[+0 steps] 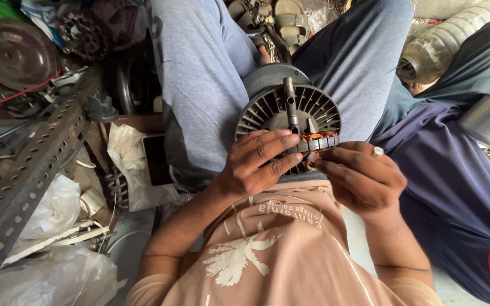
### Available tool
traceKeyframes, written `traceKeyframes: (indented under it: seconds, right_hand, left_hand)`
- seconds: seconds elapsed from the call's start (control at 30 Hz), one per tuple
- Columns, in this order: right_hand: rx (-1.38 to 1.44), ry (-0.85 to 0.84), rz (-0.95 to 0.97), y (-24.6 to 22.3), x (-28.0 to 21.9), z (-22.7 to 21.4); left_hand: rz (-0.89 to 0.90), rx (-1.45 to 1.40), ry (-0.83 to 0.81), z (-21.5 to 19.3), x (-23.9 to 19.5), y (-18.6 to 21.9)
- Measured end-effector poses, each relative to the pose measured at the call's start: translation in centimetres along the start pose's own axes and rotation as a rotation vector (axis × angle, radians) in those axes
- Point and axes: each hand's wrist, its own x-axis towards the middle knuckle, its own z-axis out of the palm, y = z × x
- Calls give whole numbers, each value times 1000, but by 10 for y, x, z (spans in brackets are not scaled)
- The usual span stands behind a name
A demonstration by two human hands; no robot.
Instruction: The person works on a fan motor stator, pulling and trimming copper wires by hand and using scissors. They remove old insulation and secure new connections on the metal core.
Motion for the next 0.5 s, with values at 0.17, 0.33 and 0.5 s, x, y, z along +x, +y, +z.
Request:
traceKeyframes:
  seconds: [0.17,0.33,0.5]
  right_hand:
    - [22,33,9,3,-4,4]
    - [93,47,43,5,-7,8]
    - [172,54,117,1,-7,10]
  left_hand:
    - [2,-24,-1,1,0,-2]
    - [-6,-42,-9,3,-3,-3]
    - [-23,-44,-24,4,-1,1]
